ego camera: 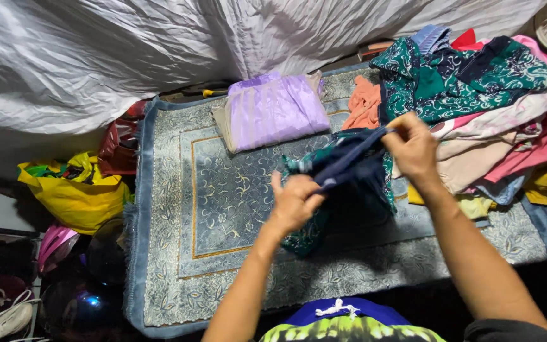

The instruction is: Folding a purple dress and green floral patterned pants on a mat.

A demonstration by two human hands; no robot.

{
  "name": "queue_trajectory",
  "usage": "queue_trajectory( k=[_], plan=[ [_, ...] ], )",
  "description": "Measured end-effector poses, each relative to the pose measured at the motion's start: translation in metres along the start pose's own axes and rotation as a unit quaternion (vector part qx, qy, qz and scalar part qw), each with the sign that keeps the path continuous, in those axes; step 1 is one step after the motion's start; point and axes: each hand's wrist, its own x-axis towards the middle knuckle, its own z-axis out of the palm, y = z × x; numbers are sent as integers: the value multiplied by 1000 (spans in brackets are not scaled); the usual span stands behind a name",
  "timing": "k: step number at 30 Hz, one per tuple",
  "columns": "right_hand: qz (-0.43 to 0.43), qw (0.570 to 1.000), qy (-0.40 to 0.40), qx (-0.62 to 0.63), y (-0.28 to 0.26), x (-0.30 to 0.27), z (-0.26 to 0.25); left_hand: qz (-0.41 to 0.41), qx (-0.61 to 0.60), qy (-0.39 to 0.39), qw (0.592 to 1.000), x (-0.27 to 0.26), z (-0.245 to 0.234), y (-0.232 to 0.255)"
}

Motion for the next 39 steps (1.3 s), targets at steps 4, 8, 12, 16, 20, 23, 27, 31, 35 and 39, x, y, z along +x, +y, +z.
queue_trajectory(
  k=[4,8,12,16,20,23,27,31,35,39],
  plan=[
    [-71,991,67,-93,-25,19,-31,82,68,44,993,24,-90,40],
    [-37,994,-20,101,-41,25,-24,98,126,69,985,44,-121,61],
    [16,981,-75,180,-74,26,-31,134,105,119,978,54,-150,72],
    [-67,980,-73,173,-109,35,-51,219,-10,190,957,59,-191,101],
    [-99,955,-46,275,-168,40,-61,214,-186,228,931,62,-221,120],
    [-110,923,-94,356,-170,50,-62,128,-336,47,932,63,-244,126],
    [-110,894,-138,411,-177,51,-57,73,-392,-26,917,66,-244,128],
    [-159,924,-96,333,-170,50,-55,169,-73,219,958,71,-236,129],
    [-144,962,-91,216,-170,51,-58,254,-2,319,913,76,-233,172],
    [-132,942,-33,306,-196,45,-63,260,89,348,897,77,-229,165]
  ],
)
